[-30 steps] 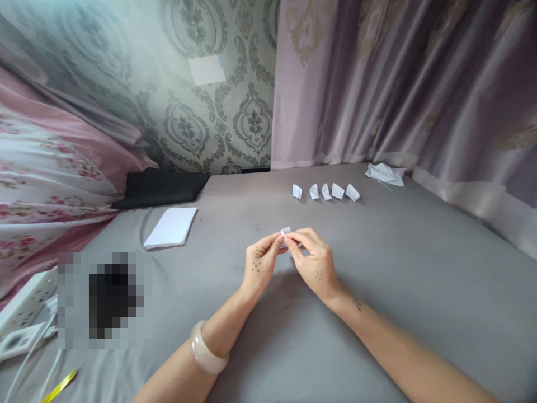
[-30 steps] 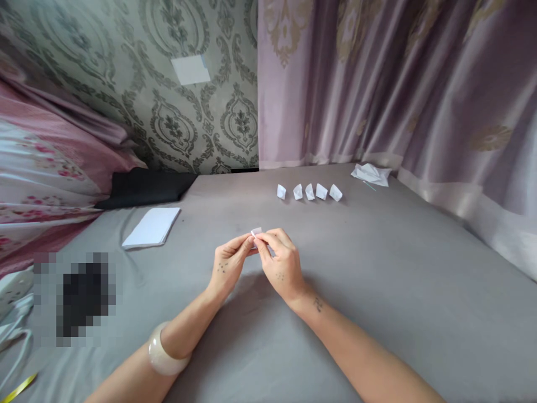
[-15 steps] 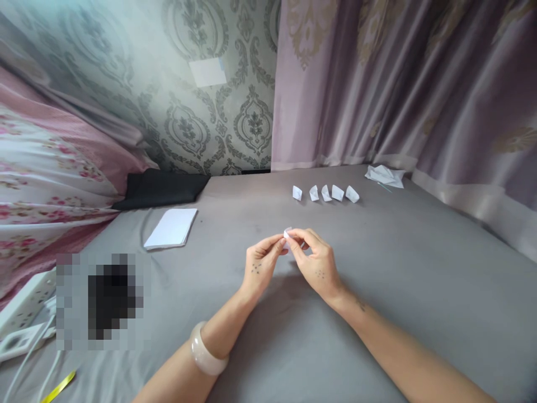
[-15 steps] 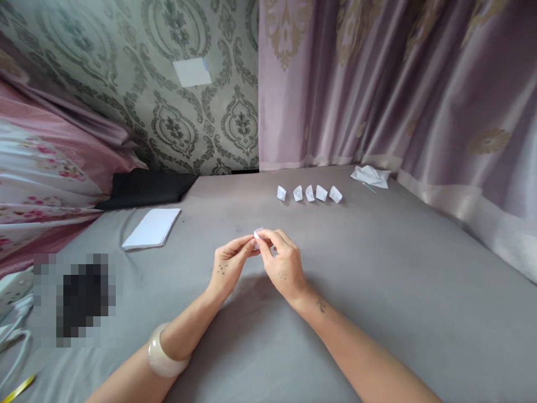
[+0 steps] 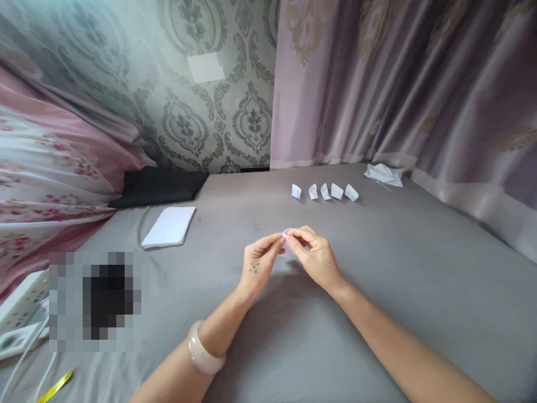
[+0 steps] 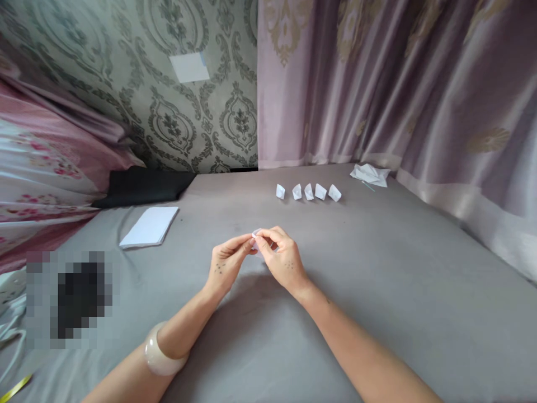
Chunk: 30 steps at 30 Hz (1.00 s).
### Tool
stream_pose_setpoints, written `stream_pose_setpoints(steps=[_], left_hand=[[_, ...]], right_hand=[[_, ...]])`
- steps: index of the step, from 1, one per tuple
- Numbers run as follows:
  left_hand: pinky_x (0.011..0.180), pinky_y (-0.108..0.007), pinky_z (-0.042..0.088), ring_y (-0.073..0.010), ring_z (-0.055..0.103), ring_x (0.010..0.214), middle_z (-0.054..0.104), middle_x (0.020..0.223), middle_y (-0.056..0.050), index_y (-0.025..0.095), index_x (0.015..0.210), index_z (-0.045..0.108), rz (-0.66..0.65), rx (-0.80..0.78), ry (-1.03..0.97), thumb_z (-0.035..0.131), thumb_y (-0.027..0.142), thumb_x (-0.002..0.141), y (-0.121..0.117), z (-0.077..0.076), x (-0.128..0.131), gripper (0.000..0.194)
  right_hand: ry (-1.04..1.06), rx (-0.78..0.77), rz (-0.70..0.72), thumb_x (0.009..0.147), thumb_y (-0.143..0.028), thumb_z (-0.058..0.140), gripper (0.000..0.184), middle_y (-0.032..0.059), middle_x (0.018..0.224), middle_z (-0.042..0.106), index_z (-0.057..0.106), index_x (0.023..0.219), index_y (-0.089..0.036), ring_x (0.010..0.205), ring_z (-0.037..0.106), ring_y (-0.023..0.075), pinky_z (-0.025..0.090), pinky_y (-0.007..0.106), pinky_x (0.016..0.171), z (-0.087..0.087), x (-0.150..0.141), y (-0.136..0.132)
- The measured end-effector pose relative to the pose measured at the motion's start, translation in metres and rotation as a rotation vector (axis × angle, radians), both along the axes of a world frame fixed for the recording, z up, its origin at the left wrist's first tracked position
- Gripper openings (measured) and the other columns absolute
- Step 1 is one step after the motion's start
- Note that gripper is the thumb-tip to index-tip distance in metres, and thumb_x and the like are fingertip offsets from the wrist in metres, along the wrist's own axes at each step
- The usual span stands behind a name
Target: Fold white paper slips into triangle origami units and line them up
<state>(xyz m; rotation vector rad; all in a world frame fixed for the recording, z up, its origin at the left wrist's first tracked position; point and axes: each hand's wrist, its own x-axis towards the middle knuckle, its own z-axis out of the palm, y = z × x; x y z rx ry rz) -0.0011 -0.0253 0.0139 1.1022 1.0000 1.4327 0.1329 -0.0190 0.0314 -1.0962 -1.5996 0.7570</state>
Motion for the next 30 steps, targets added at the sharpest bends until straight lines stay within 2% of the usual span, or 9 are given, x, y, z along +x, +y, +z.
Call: stream_pose_setpoints(steps=[3,8,15,20,23,25,27,30], left_hand=[[0.07,-0.025,0.05,-0.0119,0.059,0.07,0.072,0.083,-0.003,0.023,0.087,0.078,0.005,0.037,0.029,0.073,0.028,0.074,0.0008,0.0014,-0.0015,0.015],[0.072,-0.024,0.046,-0.0129,0.058,0.081,0.065,0.085,-0.003,0.023,0.084,0.077,0.011,0.102,0.062,0.073,0.026,0.074,0.0021,0.0032,-0.0024,0.011],[0.083,-0.027,0.045,-0.0157,0.059,0.091,0.066,0.091,-0.004,0.023,0.089,0.077,-0.089,0.034,-0.019,0.07,0.029,0.078,0.0012,0.0049,-0.0038,0.014],[0.078,-0.025,0.044,-0.013,0.057,0.08,0.068,0.084,-0.003,0.02,0.082,0.076,-0.078,-0.047,-0.095,0.07,0.031,0.078,0.0019,0.0025,-0.0046,0.013],[0.073,-0.025,0.043,-0.0115,0.055,0.073,0.068,0.079,-0.002,0.019,0.082,0.075,-0.049,-0.105,-0.169,0.072,0.033,0.076,0.0031,0.0005,-0.0044,0.015],[0.073,-0.025,0.043,-0.0113,0.054,0.072,0.068,0.08,-0.003,0.019,0.083,0.075,-0.051,-0.113,-0.181,0.073,0.033,0.075,0.0037,0.0001,-0.004,0.017],[0.073,-0.025,0.044,-0.0107,0.054,0.072,0.068,0.082,-0.003,0.018,0.085,0.074,-0.054,-0.106,-0.168,0.074,0.033,0.074,0.0037,0.0004,-0.0036,0.018],[0.071,-0.024,0.043,-0.0097,0.053,0.071,0.066,0.082,-0.002,0.018,0.086,0.072,-0.048,-0.108,-0.163,0.074,0.031,0.073,0.003,0.0012,-0.0032,0.018]], right_hand=[[0.008,-0.009,0.009,0.086,-0.028,0.056,0.015,0.0013,0.081,0.062,0.069,0.085,-0.02,0.069,0.056,0.0111,0.047,0.023,0.065,0.0006,0.0004,0.0001],[-0.012,0.0,0.001,0.087,-0.028,0.055,0.017,0.0006,0.076,0.058,0.07,0.084,-0.019,0.068,0.055,0.0109,0.046,0.023,0.065,-0.0004,0.0011,0.0004],[-0.033,0.029,-0.02,0.086,-0.028,0.056,0.017,0.0015,0.074,0.058,0.067,0.078,-0.018,0.066,0.056,0.0116,0.047,0.024,0.064,-0.002,-0.0001,-0.0019],[-0.051,0.031,-0.089,0.08,-0.033,0.064,0.018,0.001,0.071,0.058,0.058,0.069,-0.019,0.064,0.054,0.0122,0.046,0.026,0.063,-0.0031,-0.001,-0.0024],[0.025,-0.074,-0.067,0.074,-0.036,0.07,0.023,0.0033,0.08,0.064,0.06,0.086,-0.019,0.071,0.059,0.0147,0.049,0.028,0.065,-0.0022,-0.0015,-0.0019],[0.129,-0.205,0.041,0.075,-0.038,0.069,0.03,0.0056,0.086,0.069,0.063,0.096,-0.018,0.076,0.063,0.0165,0.05,0.029,0.068,-0.0007,-0.0022,-0.0016],[0.222,-0.306,0.132,0.078,-0.041,0.066,0.028,0.006,0.084,0.071,0.066,0.093,-0.017,0.077,0.065,0.0172,0.051,0.03,0.07,0.0004,-0.0028,-0.0014],[0.293,-0.36,0.111,0.077,-0.042,0.067,0.027,0.0048,0.079,0.071,0.069,0.085,-0.017,0.073,0.065,0.0168,0.05,0.029,0.067,-0.0007,-0.0031,-0.0008]])
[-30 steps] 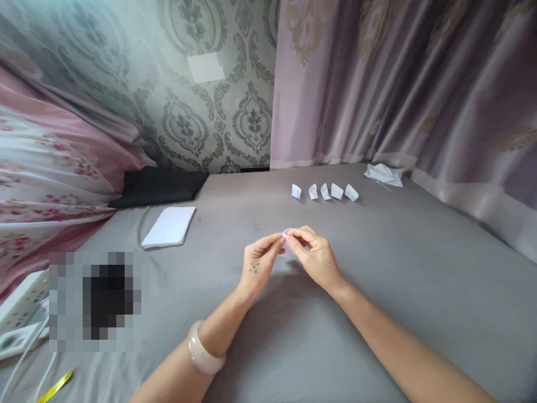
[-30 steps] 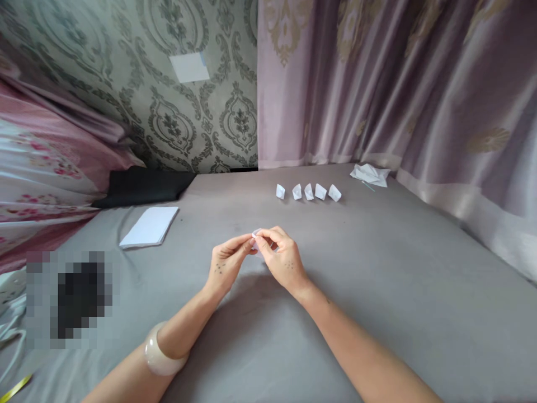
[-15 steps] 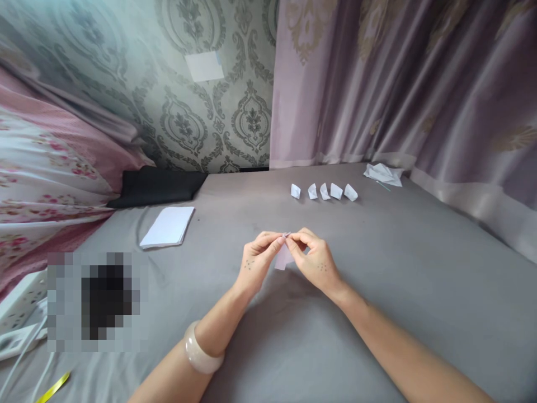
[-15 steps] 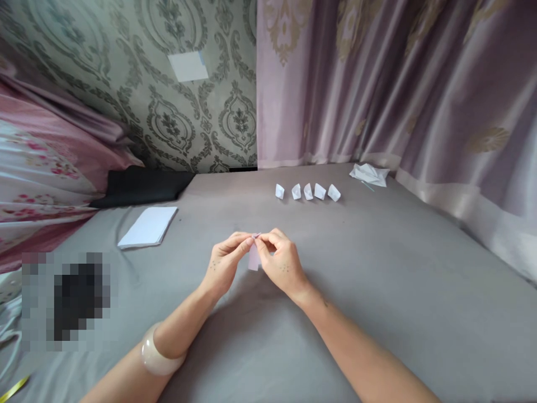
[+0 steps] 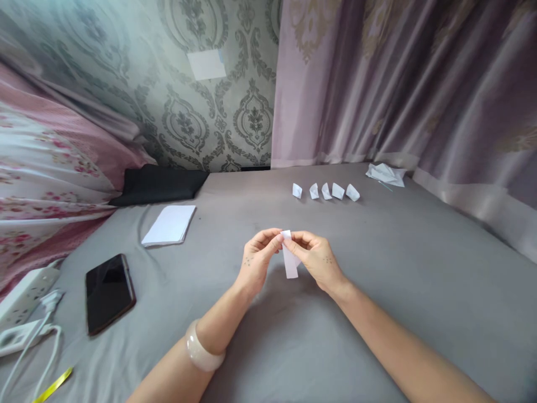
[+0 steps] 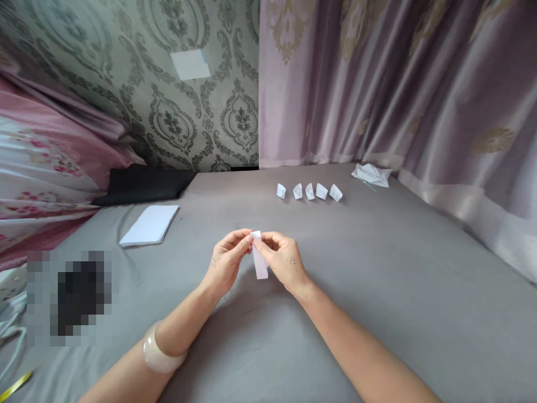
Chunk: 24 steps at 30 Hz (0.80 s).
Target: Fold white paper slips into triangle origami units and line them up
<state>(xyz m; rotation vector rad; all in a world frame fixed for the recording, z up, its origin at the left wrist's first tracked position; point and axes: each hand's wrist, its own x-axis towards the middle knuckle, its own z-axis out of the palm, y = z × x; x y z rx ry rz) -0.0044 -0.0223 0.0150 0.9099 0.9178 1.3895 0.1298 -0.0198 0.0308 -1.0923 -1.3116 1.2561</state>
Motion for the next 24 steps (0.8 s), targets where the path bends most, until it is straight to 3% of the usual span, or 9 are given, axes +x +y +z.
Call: stream_pose_setpoints(steps=[24], left_hand=[[0.068,-0.025,0.043,-0.0097,0.051,0.063,0.061,0.065,-0.001,0.015,0.069,0.071,-0.011,-0.093,0.02,0.075,0.029,0.068,-0.0001,0.0055,-0.0031,0.015]], right_hand=[[-0.055,0.069,-0.149,0.074,-0.037,0.07,0.018,0.0026,0.074,0.071,0.071,0.081,-0.02,0.067,0.065,0.0159,0.052,0.027,0.062,-0.0056,-0.0025,-0.0018]])
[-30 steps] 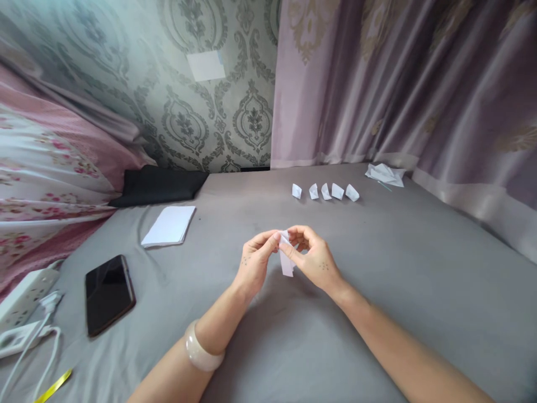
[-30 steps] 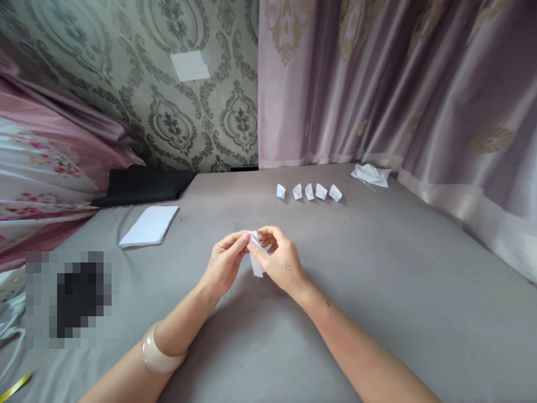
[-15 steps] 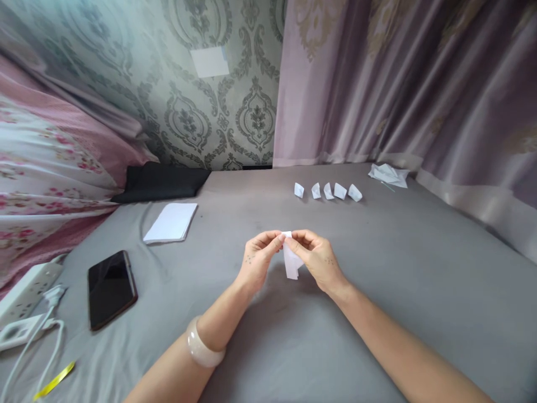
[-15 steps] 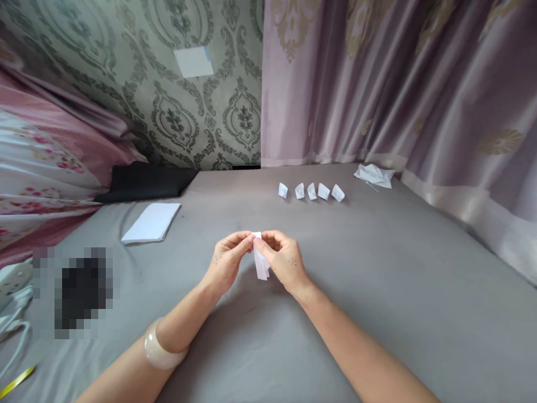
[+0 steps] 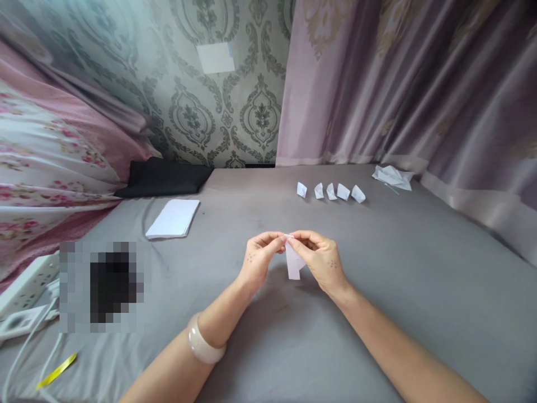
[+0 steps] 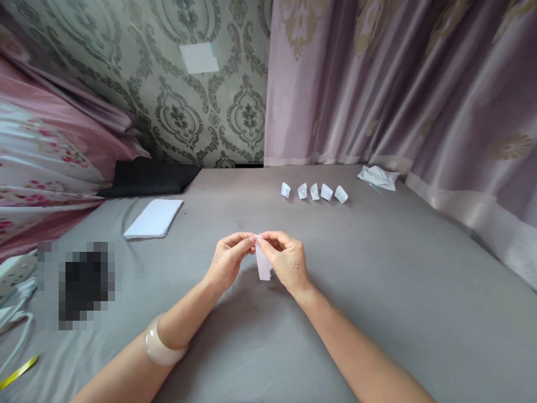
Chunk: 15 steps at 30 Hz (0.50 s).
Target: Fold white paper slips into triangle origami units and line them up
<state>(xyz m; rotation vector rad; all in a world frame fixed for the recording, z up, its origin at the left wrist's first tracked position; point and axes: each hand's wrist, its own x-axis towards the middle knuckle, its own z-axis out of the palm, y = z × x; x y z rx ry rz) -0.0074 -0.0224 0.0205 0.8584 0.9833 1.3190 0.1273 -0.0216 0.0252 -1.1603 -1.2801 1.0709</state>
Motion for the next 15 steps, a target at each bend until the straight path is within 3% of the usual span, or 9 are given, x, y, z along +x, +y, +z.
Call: stream_pose_setpoints(steps=[3,8,15], left_hand=[[0.068,-0.025,0.043,-0.01,0.051,0.063,0.06,0.063,-0.001,0.015,0.068,0.071,0.0,0.009,-0.002,0.074,0.028,0.069,0.0003,-0.0012,-0.0005,0.013],[0.068,-0.025,0.042,-0.0104,0.051,0.063,0.058,0.06,0.0,0.016,0.065,0.069,0.021,0.025,0.018,0.071,0.027,0.07,0.0008,-0.006,-0.0017,0.012],[0.066,-0.025,0.041,-0.0106,0.051,0.062,0.059,0.062,-0.001,0.015,0.066,0.07,0.012,0.016,0.007,0.071,0.026,0.069,0.0028,-0.0054,-0.0036,0.012]], right_hand=[[-0.076,0.063,-0.003,0.076,-0.034,0.068,0.014,0.0019,0.075,0.069,0.071,0.079,-0.02,0.066,0.063,0.0144,0.05,0.026,0.061,0.0001,0.0004,-0.0013],[-0.255,0.303,-0.003,0.081,-0.025,0.062,0.01,0.0018,0.078,0.067,0.072,0.079,-0.022,0.069,0.06,0.0135,0.049,0.026,0.064,0.0026,0.0005,-0.0035],[-0.485,0.562,0.016,0.088,-0.016,0.051,0.022,0.0033,0.085,0.065,0.071,0.095,-0.025,0.08,0.061,0.0153,0.052,0.03,0.074,-0.0015,0.0025,-0.0036]])
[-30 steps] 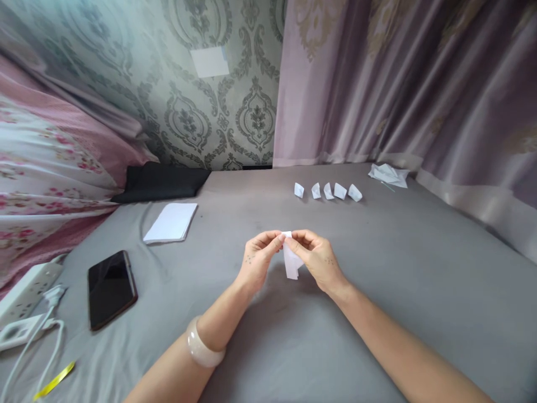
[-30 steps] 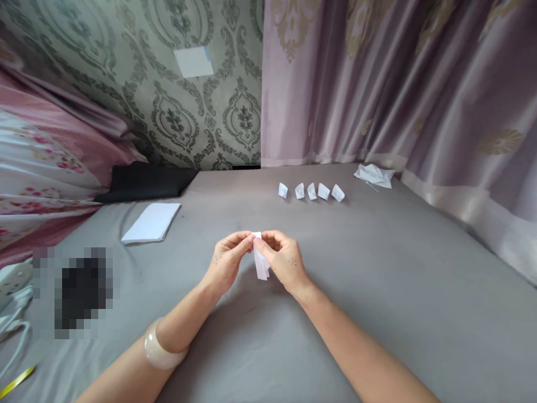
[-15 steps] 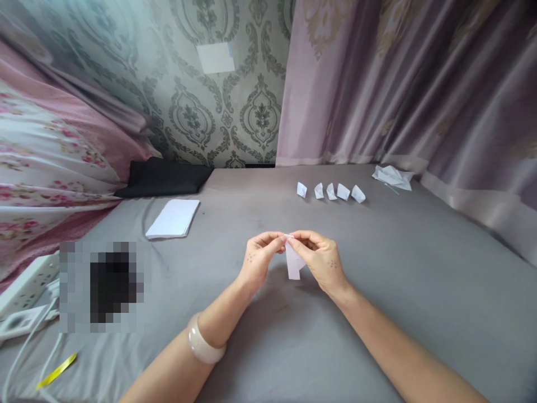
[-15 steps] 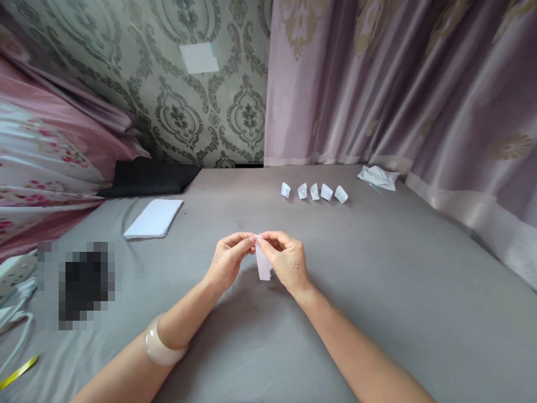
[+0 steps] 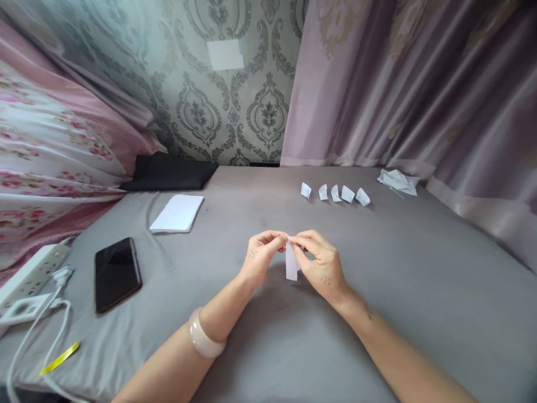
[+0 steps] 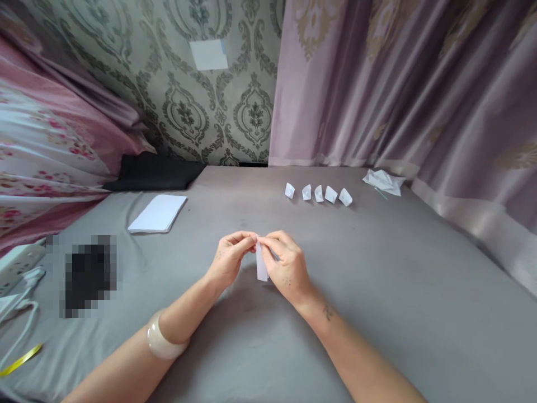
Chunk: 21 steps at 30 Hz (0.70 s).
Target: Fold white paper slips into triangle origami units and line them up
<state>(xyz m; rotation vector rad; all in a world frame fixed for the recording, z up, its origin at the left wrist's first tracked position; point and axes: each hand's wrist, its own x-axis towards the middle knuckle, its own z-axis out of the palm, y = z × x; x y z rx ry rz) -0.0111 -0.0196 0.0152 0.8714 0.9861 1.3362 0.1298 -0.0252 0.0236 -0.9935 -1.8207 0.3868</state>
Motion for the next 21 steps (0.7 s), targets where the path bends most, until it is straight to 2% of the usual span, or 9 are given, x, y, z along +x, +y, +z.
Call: stream_pose_setpoints(steps=[4,8,10,14,18,21], left_hand=[[0.063,-0.024,0.041,-0.0096,0.051,0.061,0.06,0.064,-0.002,0.013,0.068,0.07,-0.029,-0.024,-0.052,0.073,0.027,0.068,0.002,0.001,-0.002,0.014],[0.065,-0.023,0.043,-0.0108,0.055,0.065,0.063,0.069,-0.004,0.012,0.074,0.071,-0.074,-0.062,-0.11,0.074,0.027,0.068,0.005,-0.002,-0.005,0.016],[0.067,-0.024,0.044,-0.0113,0.056,0.066,0.064,0.07,-0.005,0.011,0.074,0.071,-0.077,-0.084,-0.12,0.074,0.026,0.068,0.006,-0.004,-0.005,0.016],[0.065,-0.023,0.041,-0.0096,0.053,0.062,0.06,0.065,-0.002,0.012,0.068,0.068,-0.067,-0.12,-0.074,0.074,0.028,0.067,0.007,-0.008,-0.004,0.017],[0.059,-0.022,0.037,-0.0081,0.048,0.055,0.054,0.056,0.001,0.013,0.058,0.062,0.005,-0.172,-0.032,0.074,0.022,0.063,0.008,-0.01,-0.004,0.016],[0.059,-0.023,0.037,-0.0084,0.048,0.055,0.053,0.054,0.001,0.013,0.057,0.061,0.001,-0.184,-0.031,0.074,0.022,0.063,0.01,-0.009,-0.008,0.016]], right_hand=[[-0.198,0.115,0.007,0.089,-0.01,0.043,0.034,0.0069,0.092,0.063,0.066,0.111,-0.022,0.087,0.059,0.0184,0.051,0.034,0.08,-0.003,0.003,-0.001],[-0.463,0.189,-0.023,0.089,-0.004,0.037,0.043,0.0109,0.099,0.063,0.059,0.123,-0.018,0.093,0.057,0.0219,0.051,0.035,0.077,-0.004,0.004,-0.003],[-0.595,0.225,-0.058,0.09,-0.004,0.036,0.042,0.0125,0.101,0.063,0.058,0.124,-0.015,0.093,0.056,0.0232,0.051,0.036,0.075,-0.005,0.002,-0.005],[-0.767,0.256,-0.124,0.091,-0.008,0.039,0.033,0.0141,0.1,0.064,0.063,0.113,-0.013,0.087,0.057,0.0241,0.05,0.037,0.071,-0.006,-0.007,-0.013],[-0.74,0.191,-0.095,0.086,-0.003,0.041,0.037,0.0143,0.1,0.065,0.065,0.112,-0.014,0.087,0.058,0.0248,0.049,0.038,0.07,-0.008,-0.013,-0.019],[-0.417,0.063,-0.007,0.083,-0.006,0.045,0.034,0.0107,0.099,0.066,0.07,0.102,-0.019,0.091,0.06,0.0237,0.049,0.037,0.077,-0.005,-0.009,-0.014]])
